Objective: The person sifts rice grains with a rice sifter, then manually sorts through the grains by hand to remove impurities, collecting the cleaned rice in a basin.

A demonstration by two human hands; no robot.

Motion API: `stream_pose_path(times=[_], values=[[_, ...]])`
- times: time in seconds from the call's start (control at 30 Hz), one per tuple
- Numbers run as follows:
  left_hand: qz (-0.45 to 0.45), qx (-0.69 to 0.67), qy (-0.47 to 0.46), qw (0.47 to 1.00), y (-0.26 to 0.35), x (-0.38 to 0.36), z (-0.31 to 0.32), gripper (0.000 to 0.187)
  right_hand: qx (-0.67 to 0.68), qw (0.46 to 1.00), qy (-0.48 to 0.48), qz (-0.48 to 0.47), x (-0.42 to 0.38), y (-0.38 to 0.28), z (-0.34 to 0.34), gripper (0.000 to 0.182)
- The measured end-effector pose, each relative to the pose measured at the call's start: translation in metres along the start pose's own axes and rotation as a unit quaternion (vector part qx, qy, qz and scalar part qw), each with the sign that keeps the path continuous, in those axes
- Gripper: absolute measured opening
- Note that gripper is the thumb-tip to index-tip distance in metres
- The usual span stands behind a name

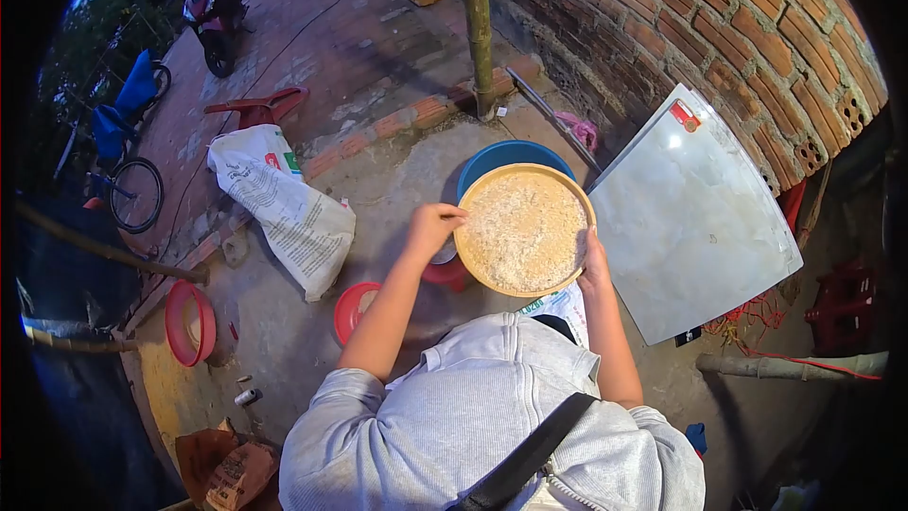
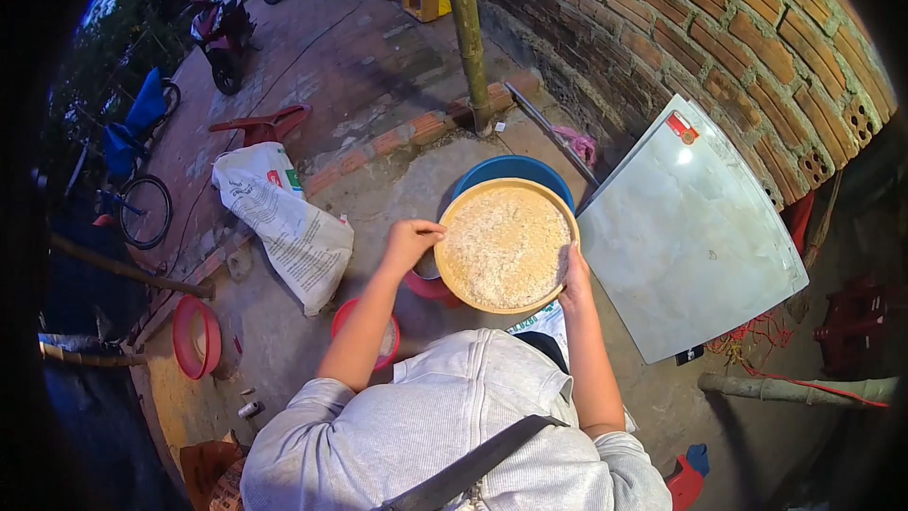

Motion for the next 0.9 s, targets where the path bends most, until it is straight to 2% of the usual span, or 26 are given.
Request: stream_pose_path(times=[0.07, 0.17, 0.2, 0.27, 0.3, 0.37, 0.47, 0.5, 0.57, 0.6, 0.67, 0.7, 0.77, 0.83, 0.87, 0.9], values=[[-0.014, -0.001, 0.028, 0.999, -0.036, 0.008, -0.016, 0.015, 0.006, 1.000, 0.009, -0.009, 0.001, -0.005, -0.010, 0.050], [-0.086, -0.013, 0.053, 0.995, -0.087, 0.015, -0.026, 0.013, 0.023, 0.999, 0.023, -0.012, -0.001, -0.014, -0.022, 0.051], [-0.088, -0.014, 0.053, 0.995, -0.098, 0.018, -0.025, 0.013, 0.031, 0.999, 0.044, -0.004, -0.006, -0.020, -0.022, 0.045], [-0.097, 0.053, 0.056, 0.992, -0.120, 0.023, -0.025, 0.025, 0.030, 0.998, 0.054, -0.010, -0.006, -0.023, -0.028, 0.045], [-0.098, 0.053, 0.055, 0.992, -0.141, 0.026, -0.021, 0.025, 0.030, 0.997, 0.064, -0.017, -0.006, -0.026, -0.031, 0.045], [0.073, 0.252, 0.094, 0.960, -0.146, 0.027, -0.014, 0.039, 0.030, 0.997, 0.071, -0.014, -0.010, -0.029, -0.030, 0.046], [0.047, 0.288, 0.100, 0.951, -0.152, 0.026, -0.009, 0.046, 0.031, 0.996, 0.077, -0.028, -0.011, -0.033, -0.033, 0.047], [0.049, 0.287, 0.098, 0.952, -0.139, 0.028, -0.009, 0.046, 0.031, 0.996, 0.075, -0.027, -0.011, -0.031, -0.036, 0.047], [-0.118, 0.093, 0.035, 0.988, -0.122, 0.025, -0.010, 0.035, 0.032, 0.996, 0.076, -0.024, -0.011, -0.027, -0.039, 0.048], [-0.118, 0.093, 0.033, 0.988, -0.104, 0.023, -0.008, 0.035, 0.031, 0.997, 0.069, -0.023, -0.011, -0.025, -0.037, 0.048], [-0.039, -0.069, 0.047, 0.996, -0.058, 0.023, 0.001, 0.027, 0.030, 0.997, 0.063, -0.022, -0.010, -0.023, -0.034, 0.047], [-0.039, -0.069, 0.046, 0.996, -0.044, 0.023, 0.010, 0.027, 0.031, 0.998, 0.055, -0.018, -0.007, -0.019, -0.032, 0.047], [0.027, -0.149, -0.024, 0.988, -0.006, 0.022, 0.040, 0.023, 0.032, 0.998, 0.048, -0.015, -0.007, -0.015, -0.027, 0.046], [0.091, -0.100, -0.069, 0.989, 0.041, 0.013, 0.059, 0.026, 0.009, 0.999, 0.037, -0.010, -0.008, -0.013, -0.015, 0.045], [0.092, -0.100, -0.068, 0.988, 0.051, 0.013, 0.066, 0.026, -0.003, 0.999, 0.032, -0.014, -0.009, -0.013, -0.009, 0.050], [0.153, -0.017, -0.091, 0.984, 0.068, 0.009, 0.078, 0.030, -0.003, 0.999, 0.031, -0.015, -0.010, -0.013, -0.004, 0.050]])
Point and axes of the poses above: each hand's wrist, its own x-axis towards the middle knuckle, its own z-axis out of the palm, y = z × x, the point moved 9 cm from there along x, towards the middle knuckle
